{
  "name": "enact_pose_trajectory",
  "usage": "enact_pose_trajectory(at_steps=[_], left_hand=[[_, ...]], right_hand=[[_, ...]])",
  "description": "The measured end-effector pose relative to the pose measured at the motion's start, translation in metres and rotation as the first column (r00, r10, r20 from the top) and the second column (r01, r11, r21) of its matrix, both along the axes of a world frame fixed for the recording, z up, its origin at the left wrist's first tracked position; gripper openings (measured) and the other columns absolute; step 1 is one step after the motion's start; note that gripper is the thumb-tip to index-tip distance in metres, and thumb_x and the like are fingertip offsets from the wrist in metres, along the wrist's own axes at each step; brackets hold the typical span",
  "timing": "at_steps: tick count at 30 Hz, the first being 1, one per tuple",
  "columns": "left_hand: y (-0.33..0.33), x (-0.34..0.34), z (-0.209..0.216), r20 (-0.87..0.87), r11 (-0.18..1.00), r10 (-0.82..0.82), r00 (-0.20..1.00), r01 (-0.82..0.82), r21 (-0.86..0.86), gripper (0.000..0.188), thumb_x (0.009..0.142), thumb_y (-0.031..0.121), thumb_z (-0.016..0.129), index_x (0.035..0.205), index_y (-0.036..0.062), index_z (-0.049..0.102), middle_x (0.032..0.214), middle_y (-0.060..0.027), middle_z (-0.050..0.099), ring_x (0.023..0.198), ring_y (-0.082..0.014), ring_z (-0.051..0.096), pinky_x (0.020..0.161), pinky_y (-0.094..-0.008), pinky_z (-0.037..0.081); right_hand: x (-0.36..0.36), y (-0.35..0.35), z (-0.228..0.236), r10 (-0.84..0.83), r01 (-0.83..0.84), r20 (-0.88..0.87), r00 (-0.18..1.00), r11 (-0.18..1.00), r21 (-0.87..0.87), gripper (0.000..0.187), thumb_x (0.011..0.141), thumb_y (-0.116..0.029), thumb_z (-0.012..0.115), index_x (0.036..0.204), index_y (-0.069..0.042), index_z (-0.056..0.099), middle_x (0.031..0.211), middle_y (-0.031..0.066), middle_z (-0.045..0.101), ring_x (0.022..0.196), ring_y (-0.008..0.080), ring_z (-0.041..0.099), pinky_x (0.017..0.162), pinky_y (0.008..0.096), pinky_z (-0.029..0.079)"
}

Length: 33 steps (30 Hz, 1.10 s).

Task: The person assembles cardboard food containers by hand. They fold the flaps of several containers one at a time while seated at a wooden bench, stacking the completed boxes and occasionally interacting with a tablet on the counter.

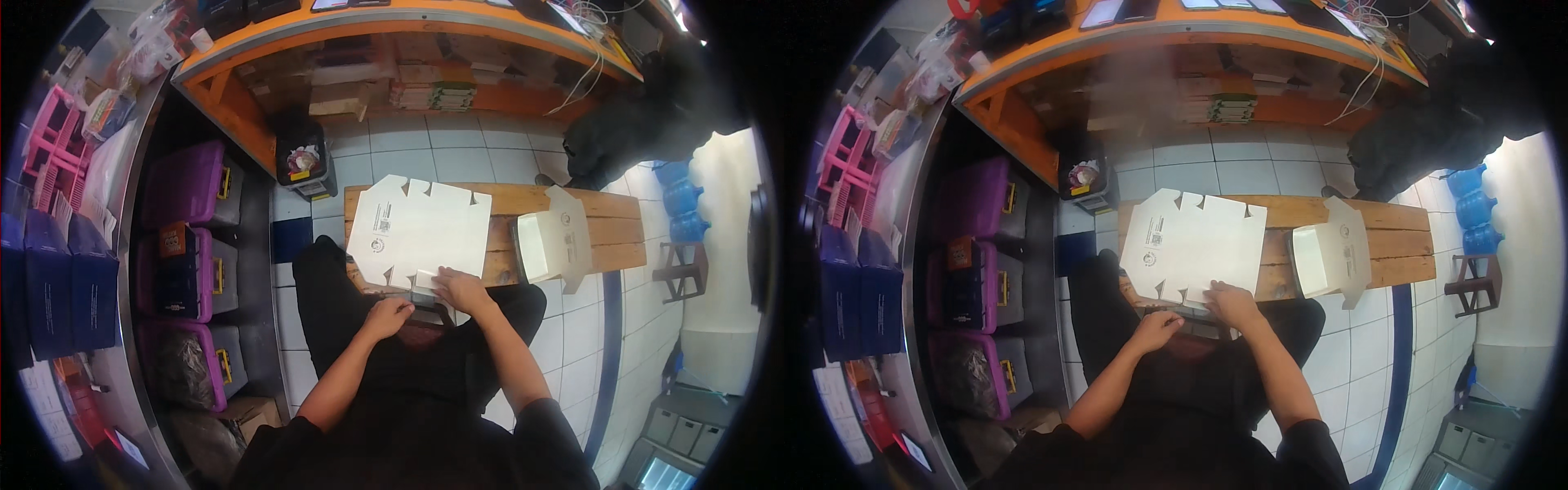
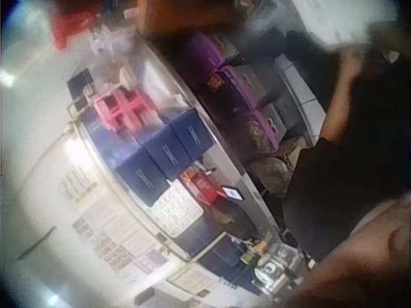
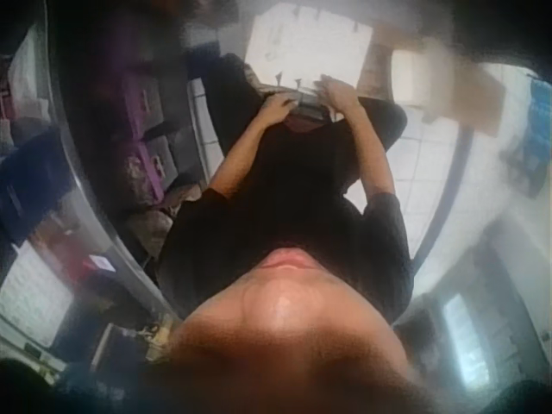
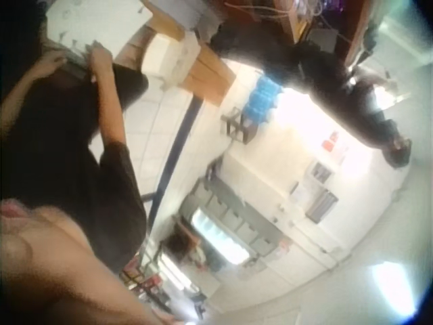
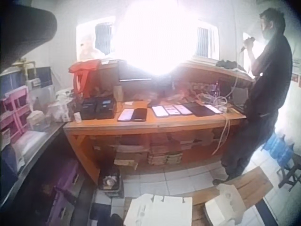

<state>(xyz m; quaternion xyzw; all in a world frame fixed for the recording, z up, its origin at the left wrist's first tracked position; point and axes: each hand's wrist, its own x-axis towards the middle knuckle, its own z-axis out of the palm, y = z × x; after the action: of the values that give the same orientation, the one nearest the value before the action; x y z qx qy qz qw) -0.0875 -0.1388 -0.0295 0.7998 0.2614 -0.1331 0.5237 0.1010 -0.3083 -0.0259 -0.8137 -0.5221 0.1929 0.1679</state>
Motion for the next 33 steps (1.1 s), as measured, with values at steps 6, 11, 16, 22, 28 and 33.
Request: enact_pose_trajectory(at_steps=[6,11,16,22,28,33], left_hand=[[0.000,-0.002,0.003,-0.015,0.999,0.044,0.999,-0.044,-0.024,0.034,0.097,0.033,0.067,0.115,0.0062,0.075,0.104,-0.0162,0.075,0.099,-0.0286,0.072,0.087,-0.0388,0.054],[-0.001,-0.001,-0.001,0.047,0.998,0.055,0.997,-0.053,-0.033,0.033,0.097,0.031,0.067,0.115,0.0045,0.075,0.101,-0.0164,0.075,0.092,-0.0277,0.071,0.083,-0.0391,0.054],[-0.003,-0.001,0.008,0.163,0.996,0.060,0.985,-0.070,0.056,0.029,0.097,0.026,0.067,0.112,0.0023,0.075,0.098,-0.0159,0.074,0.089,-0.0299,0.070,0.083,-0.0401,0.054],[-0.004,0.021,0.057,0.755,0.730,0.337,0.562,-0.662,0.168,0.022,0.096,0.013,0.068,0.115,0.0014,0.071,0.114,-0.0241,0.065,0.105,-0.0415,0.064,0.092,-0.0455,0.052],[0.007,0.056,0.085,0.767,0.842,0.294,0.570,-0.534,0.074,0.029,0.092,0.008,0.073,0.121,0.0041,0.071,0.130,-0.0262,0.056,0.109,-0.0394,0.064,0.088,-0.0412,0.056],[0.003,0.060,0.123,0.745,0.853,-0.038,0.666,-0.367,0.372,0.025,0.086,0.010,0.078,0.110,0.0083,0.076,0.127,-0.0198,0.065,0.109,-0.0380,0.065,0.090,-0.0433,0.053]], right_hand=[[-0.009,0.020,0.019,-0.164,0.146,-0.050,0.985,0.955,-0.258,0.018,0.092,-0.021,0.063,0.100,-0.006,0.067,0.115,0.0166,0.068,0.109,0.0348,0.066,0.086,0.0505,0.055],[0.008,0.010,-0.001,-0.067,0.061,-0.140,0.988,0.997,-0.047,0.031,0.084,-0.025,0.075,0.107,-0.007,0.065,0.112,0.0176,0.063,0.106,0.0414,0.061,0.089,0.0469,0.053],[0.007,0.015,0.002,-0.135,0.151,-0.306,0.942,0.988,0.027,0.035,0.085,-0.024,0.080,0.107,-0.003,0.063,0.108,0.0146,0.064,0.101,0.0320,0.062,0.090,0.0395,0.051],[0.001,0.013,0.068,-0.141,0.361,-0.782,0.607,0.926,0.113,0.029,0.099,-0.018,0.069,0.118,0.002,0.067,0.106,0.0066,0.070,0.099,0.0151,0.062,0.089,0.0308,0.050],[0.000,0.005,0.109,-0.177,0.411,-0.785,0.594,0.905,0.107,0.029,0.102,-0.016,0.063,0.126,0.001,0.069,0.101,0.0075,0.074,0.090,0.0130,0.062,0.084,0.0304,0.051],[-0.005,0.006,0.122,-0.209,0.410,-0.742,0.637,0.907,0.098,0.030,0.101,-0.016,0.065,0.127,-0.002,0.069,0.092,0.0075,0.074,0.079,0.0143,0.062,0.074,0.0327,0.051]])
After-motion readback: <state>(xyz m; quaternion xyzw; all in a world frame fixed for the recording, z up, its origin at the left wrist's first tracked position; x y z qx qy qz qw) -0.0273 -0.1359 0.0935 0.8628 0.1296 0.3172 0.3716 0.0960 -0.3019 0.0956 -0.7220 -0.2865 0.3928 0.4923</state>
